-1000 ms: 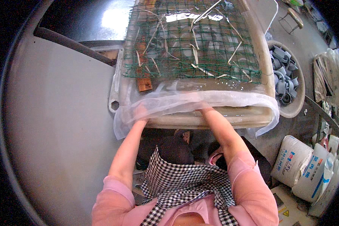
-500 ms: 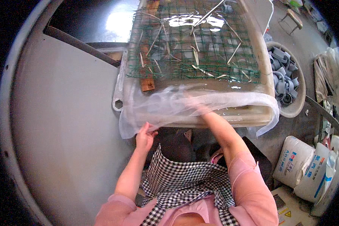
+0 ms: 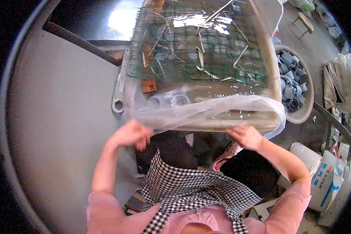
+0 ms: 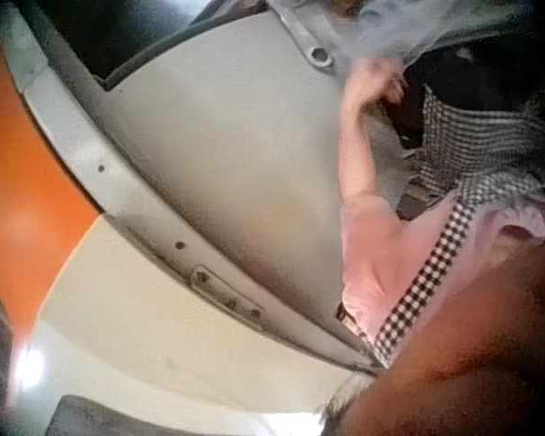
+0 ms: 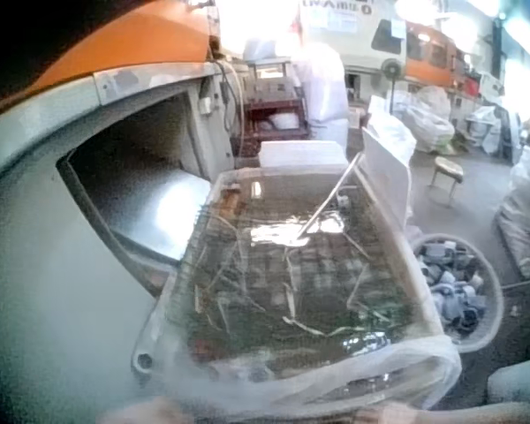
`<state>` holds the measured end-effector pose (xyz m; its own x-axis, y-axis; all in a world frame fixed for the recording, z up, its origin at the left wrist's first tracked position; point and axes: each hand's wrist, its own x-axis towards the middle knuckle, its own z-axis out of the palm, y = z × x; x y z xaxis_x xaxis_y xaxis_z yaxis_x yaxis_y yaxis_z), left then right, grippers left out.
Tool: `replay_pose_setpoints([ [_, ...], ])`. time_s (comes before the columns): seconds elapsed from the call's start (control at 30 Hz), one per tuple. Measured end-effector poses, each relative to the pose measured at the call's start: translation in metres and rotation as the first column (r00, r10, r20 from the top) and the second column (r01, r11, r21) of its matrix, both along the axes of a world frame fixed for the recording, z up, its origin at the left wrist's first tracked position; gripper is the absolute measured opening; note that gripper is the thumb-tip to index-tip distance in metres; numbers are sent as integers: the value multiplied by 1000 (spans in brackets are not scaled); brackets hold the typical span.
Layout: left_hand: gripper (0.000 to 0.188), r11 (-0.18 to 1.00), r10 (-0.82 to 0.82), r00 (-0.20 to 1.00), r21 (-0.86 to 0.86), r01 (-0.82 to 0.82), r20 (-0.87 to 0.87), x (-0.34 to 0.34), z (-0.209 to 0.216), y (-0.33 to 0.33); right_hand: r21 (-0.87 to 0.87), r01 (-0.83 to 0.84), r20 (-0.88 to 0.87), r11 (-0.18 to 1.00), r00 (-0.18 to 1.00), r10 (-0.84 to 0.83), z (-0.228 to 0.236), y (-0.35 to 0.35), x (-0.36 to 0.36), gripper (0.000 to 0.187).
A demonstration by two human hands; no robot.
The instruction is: The person removes grey plastic parts from a bag, rinses them in a water tank using a metal rod to move them around, and then places them into a circular container.
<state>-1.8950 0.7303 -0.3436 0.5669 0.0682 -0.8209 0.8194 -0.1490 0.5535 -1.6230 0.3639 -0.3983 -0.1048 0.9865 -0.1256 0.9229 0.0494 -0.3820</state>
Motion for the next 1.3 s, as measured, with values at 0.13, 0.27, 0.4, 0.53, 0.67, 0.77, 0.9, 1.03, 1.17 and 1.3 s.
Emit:
replay_pose_setpoints([
  [0.13, 58, 433, -46, 999, 901, 9, 13, 103, -79, 37, 218, 378, 345, 900, 833, -433, 19, 7, 54, 83],
  [0.27, 76, 305, 210, 978, 950, -64, -2, 128, -149, 46, -243, 603, 469, 760, 759, -452, 3, -1, 88, 75],
  [0.4, 69, 316, 244, 970, 945, -80, 0, 121, -146, 58, -15, 381, 437, 924, 834, -337, -5, -46, 77, 64],
  [0.53, 64, 411, 74, 994, 911, 40, -77, 85, -113, 32, 63, 294, 367, 954, 882, -296, -2, -94, 61, 53],
  [0.67, 64, 80, -100, 965, 964, 252, -244, 48, -103, -12, 318, 469, 444, 824, 694, -567, -5, -118, 50, 34],
  [0.77, 67, 175, -53, 966, 950, 258, -252, 56, -114, -6, 185, 837, 194, 516, 483, -854, -10, -127, 43, 21],
  [0.9, 69, 471, -107, 907, 783, 407, -407, 78, -128, 4, 395, 541, 150, 742, 759, -633, -28, -120, 46, 25],
  [1.03, 61, 277, -196, 849, 803, 527, -490, 99, -107, -19, -130, 648, 260, 751, 753, -604, -51, -98, 67, 21],
  [1.17, 51, 220, -660, 752, 956, 195, -2, 159, -71, -72, -345, 786, 151, 513, 586, -796, -72, -66, 87, 35],
  [1.3, 89, 488, -839, 339, 864, 122, 426, 238, -72, -153, -519, 648, 141, 557, 708, -692, -89, -56, 103, 49],
])
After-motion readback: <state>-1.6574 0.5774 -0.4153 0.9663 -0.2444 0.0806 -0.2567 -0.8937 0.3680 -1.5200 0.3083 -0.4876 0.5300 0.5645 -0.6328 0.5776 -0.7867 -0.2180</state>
